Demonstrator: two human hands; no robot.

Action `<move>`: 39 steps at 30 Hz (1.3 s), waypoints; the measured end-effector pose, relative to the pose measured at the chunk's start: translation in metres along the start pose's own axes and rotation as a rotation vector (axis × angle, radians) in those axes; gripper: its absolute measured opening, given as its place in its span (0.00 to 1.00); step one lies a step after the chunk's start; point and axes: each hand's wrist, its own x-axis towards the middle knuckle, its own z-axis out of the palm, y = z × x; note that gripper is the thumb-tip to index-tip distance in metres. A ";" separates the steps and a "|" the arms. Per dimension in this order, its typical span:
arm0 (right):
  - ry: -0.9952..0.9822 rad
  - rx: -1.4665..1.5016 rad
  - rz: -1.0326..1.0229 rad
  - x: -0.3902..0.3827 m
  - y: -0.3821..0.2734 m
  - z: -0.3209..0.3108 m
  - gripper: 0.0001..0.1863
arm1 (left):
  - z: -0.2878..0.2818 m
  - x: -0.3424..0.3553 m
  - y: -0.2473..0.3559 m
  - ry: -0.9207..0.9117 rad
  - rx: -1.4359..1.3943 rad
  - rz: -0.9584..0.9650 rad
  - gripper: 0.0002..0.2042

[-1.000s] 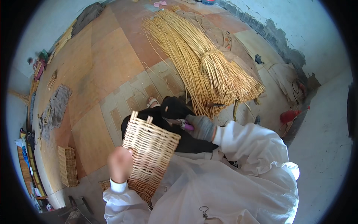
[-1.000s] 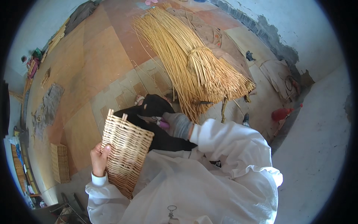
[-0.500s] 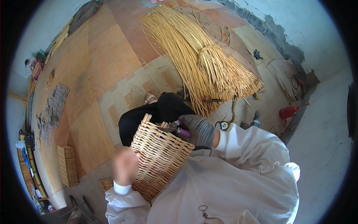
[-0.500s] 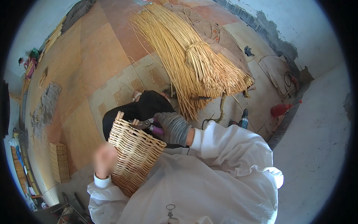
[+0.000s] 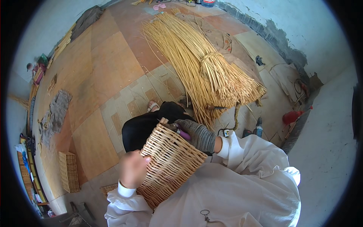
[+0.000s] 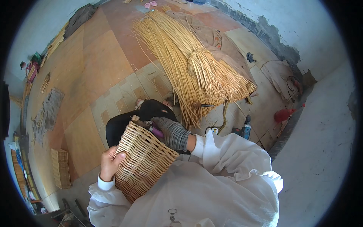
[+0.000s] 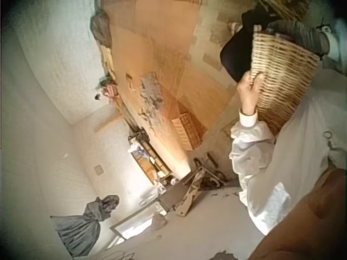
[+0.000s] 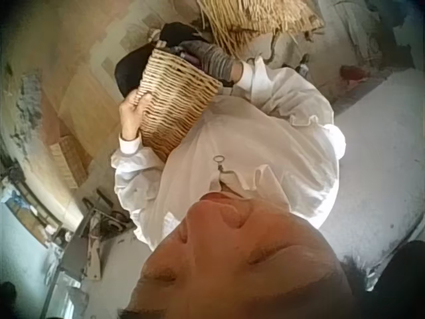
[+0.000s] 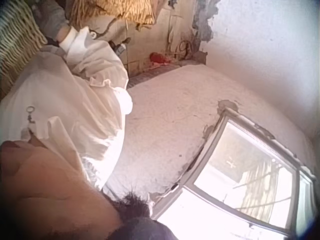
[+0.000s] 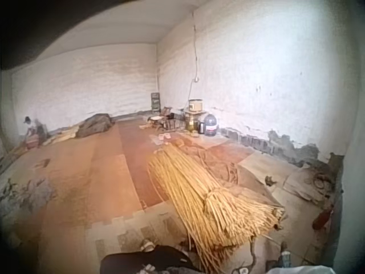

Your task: The person measures a rectangular woven basket with a tape measure, then uses pliers to trim and adjust the edges of the woven material. They handle long bamboo strips, preparing them for further weaving.

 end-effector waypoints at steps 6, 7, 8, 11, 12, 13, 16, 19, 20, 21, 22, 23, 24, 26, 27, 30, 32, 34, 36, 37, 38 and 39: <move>0.018 -0.057 0.130 -0.005 -0.017 -0.016 0.23 | 0.012 0.006 0.002 -0.067 -0.033 -0.078 0.08; 0.019 -0.023 0.123 -0.008 -0.022 -0.015 0.22 | 0.009 0.003 0.002 -0.064 -0.019 -0.088 0.08; 0.018 0.011 0.100 -0.008 -0.030 -0.017 0.20 | 0.004 0.000 0.000 -0.080 0.065 -0.041 0.10; 0.077 0.052 -0.006 -0.004 -0.031 -0.013 0.16 | -0.004 0.002 0.002 -0.042 0.230 0.121 0.15; 0.069 0.111 0.042 -0.004 0.006 0.003 0.15 | -0.006 0.004 0.004 -0.055 0.229 0.106 0.16; 0.064 0.164 0.093 -0.002 0.044 0.017 0.14 | -0.006 0.006 0.006 -0.085 0.213 0.090 0.18; 0.020 -0.258 0.110 0.005 -0.028 -0.014 0.14 | -0.013 0.004 0.010 -0.103 0.240 0.011 0.20; 0.126 -0.224 0.217 0.011 0.022 -0.016 0.14 | -0.024 0.013 0.028 -0.126 0.262 -0.010 0.22; 0.135 -0.313 0.169 0.008 0.023 -0.018 0.14 | -0.032 0.011 0.035 -0.088 0.310 0.003 0.22; 0.192 -0.141 0.187 0.004 0.026 -0.016 0.14 | -0.039 0.012 0.042 -0.056 0.357 0.018 0.22; 0.253 0.028 0.194 -0.001 0.034 -0.014 0.14 | -0.045 0.016 0.053 -0.066 0.313 -0.041 0.22; 0.308 0.197 0.206 -0.006 0.040 -0.012 0.13 | -0.046 0.022 0.054 -0.033 0.237 -0.027 0.21; 0.317 0.610 0.365 -0.010 0.036 -0.010 0.09 | -0.045 0.030 0.048 0.000 0.155 -0.026 0.21; 0.208 0.921 0.302 -0.018 0.023 -0.014 0.10 | -0.037 0.050 0.029 0.043 0.003 -0.069 0.20; 0.151 1.088 0.263 -0.020 0.017 -0.014 0.10 | -0.031 0.061 0.016 0.060 0.001 -0.101 0.20; 0.343 1.175 0.317 -0.024 0.048 0.012 0.11 | -0.011 0.076 -0.003 0.086 0.201 -0.138 0.24; 0.420 1.159 0.344 -0.026 0.067 0.021 0.11 | 0.004 0.081 -0.012 0.036 0.408 -0.237 0.32; 0.394 1.162 0.332 -0.024 0.066 0.017 0.10 | 0.020 0.082 -0.013 0.167 0.707 -0.217 0.37; 0.358 1.181 0.308 -0.019 0.048 0.004 0.10 | 0.024 0.090 0.039 0.219 0.755 0.314 0.37; 0.308 1.211 0.292 -0.013 0.036 -0.003 0.09 | 0.028 0.094 0.056 0.251 0.764 0.567 0.37; 0.259 1.240 0.274 -0.009 0.030 -0.004 0.09 | 0.041 0.104 0.056 0.169 0.775 0.671 0.36; 0.331 1.254 0.278 -0.007 0.033 0.000 0.08 | 0.056 0.116 0.057 0.090 0.783 0.778 0.36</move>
